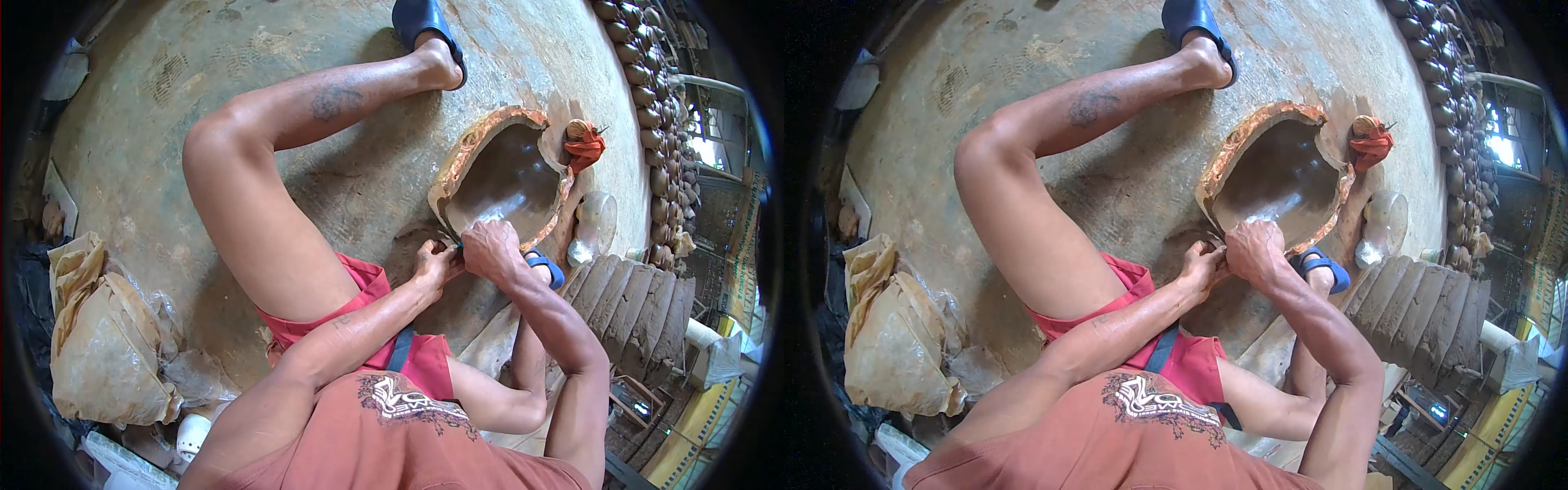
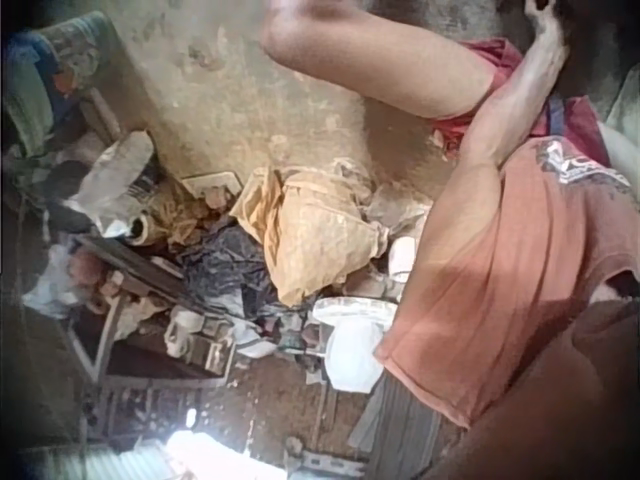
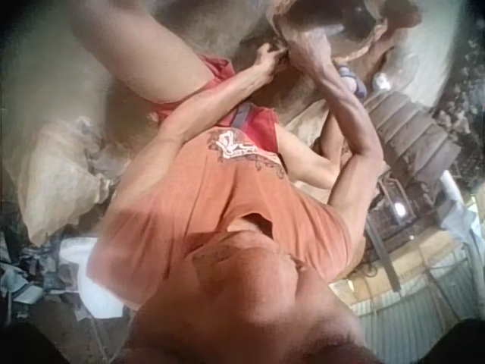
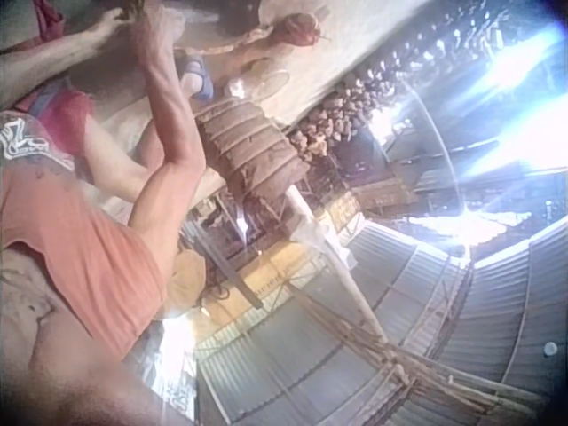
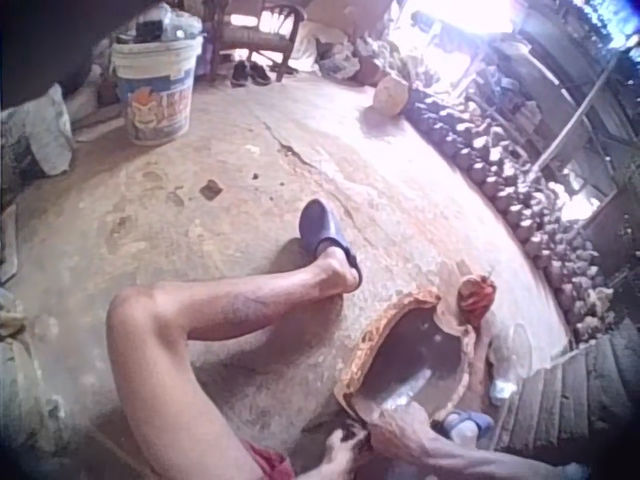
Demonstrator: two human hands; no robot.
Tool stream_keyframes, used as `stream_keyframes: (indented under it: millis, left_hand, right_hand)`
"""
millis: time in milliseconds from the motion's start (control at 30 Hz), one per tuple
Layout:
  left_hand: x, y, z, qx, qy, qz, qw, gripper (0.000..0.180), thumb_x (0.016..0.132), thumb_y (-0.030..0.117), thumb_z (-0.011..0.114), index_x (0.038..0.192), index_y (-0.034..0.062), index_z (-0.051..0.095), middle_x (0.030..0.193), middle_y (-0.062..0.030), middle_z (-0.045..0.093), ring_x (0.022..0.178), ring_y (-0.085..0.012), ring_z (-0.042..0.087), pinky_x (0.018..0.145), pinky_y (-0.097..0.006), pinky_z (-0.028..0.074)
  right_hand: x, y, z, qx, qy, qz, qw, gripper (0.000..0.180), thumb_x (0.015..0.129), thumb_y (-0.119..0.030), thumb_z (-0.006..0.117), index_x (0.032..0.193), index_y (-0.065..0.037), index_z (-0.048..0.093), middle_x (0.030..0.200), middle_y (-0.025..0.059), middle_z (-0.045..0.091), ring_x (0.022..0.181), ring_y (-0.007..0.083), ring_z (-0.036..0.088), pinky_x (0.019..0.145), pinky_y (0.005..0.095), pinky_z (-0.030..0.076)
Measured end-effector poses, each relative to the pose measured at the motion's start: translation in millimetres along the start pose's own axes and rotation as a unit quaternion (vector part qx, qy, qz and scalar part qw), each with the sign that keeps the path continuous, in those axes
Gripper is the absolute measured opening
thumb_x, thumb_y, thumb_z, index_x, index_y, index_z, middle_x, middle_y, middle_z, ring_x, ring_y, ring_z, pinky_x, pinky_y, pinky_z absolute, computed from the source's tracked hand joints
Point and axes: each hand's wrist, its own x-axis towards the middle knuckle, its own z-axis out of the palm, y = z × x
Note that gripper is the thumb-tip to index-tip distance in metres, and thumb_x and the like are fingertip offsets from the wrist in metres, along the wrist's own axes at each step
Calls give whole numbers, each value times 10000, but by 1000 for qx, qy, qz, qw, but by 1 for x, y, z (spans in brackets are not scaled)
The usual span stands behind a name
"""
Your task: The person separates two halves of a mold to reveal a clay pot, then uses a small red tool to scrape and smooth a large piece of clay, and finally presses the clay into the interior of a different mold by hand.
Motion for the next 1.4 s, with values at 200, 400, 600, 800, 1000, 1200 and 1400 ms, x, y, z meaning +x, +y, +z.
stream_keyframes:
  millis: [200, 400, 600, 800, 1000, 1200, 1400]
  left_hand:
    - [-45, 23, 2, 59, 13, -31, 998, 165, 1006, 109, 642, 1108, 48, 527, 1015, -117, 678, 852, -221, 736, 708, -349, 650]
    - [-97, 68, 11, 306, -48, -71, 948, 153, 946, 104, 669, 997, 57, 533, 808, -70, 633, 629, -188, 706, 521, -298, 596]
    - [-138, 89, 70, 546, -340, -61, 763, 167, 945, 117, 719, 963, 44, 570, 789, -23, 655, 637, -87, 654, 538, -234, 508]
    - [-153, 63, 141, 570, -412, 213, 678, 203, 904, 108, 782, 995, -2, 638, 867, -41, 689, 766, -110, 671, 693, -284, 558]
    - [-209, 5, 216, 443, -526, 206, 696, 311, 883, -35, 777, 1168, -18, 655, 1196, -130, 697, 1036, -160, 719, 892, -295, 594]
    - [-265, 59, 330, 649, -585, 310, 375, 542, 951, 74, 741, 1470, 129, 593, 1342, -101, 693, 1226, -200, 662, 1044, -363, 531]
    - [-166, 285, 370, 671, -466, 383, 431, 689, 1060, 524, 521, 1599, 113, 397, 1549, -116, 537, 1400, -265, 545, 1173, -414, 410]
  right_hand:
    - [-58, 12, -23, -5, -107, 45, 993, 175, 828, -179, 659, 840, -87, 807, 886, 154, 786, 837, 313, 786, 735, 433, 616]
    - [-119, 25, 25, 164, -109, 148, 969, 325, 867, -203, 635, 1074, 19, 750, 1025, 252, 759, 907, 441, 746, 843, 514, 602]
    - [-142, 3, 75, 650, 395, 62, 646, 469, 948, -137, 559, 1372, 50, 629, 1287, 209, 711, 1231, 309, 666, 1077, 375, 486]
    - [-164, -39, 82, 734, 499, 216, 406, 463, 1121, -339, 413, 1213, 15, 696, 1162, 90, 713, 1077, 165, 646, 976, 313, 491]
    - [-247, -9, 55, 557, 730, 276, 283, 345, 1133, -302, 456, 1111, -42, 682, 1010, 37, 703, 828, 98, 631, 697, 243, 496]
    - [-470, 23, 74, 186, 829, 421, 317, 225, 1087, -193, 565, 1134, -27, 710, 1097, 40, 746, 705, 32, 570, 563, 194, 438]
    - [-524, 22, 222, -143, 686, 671, 241, 309, 1085, -198, 536, 1232, 27, 688, 986, 163, 707, 787, 263, 681, 685, 371, 541]
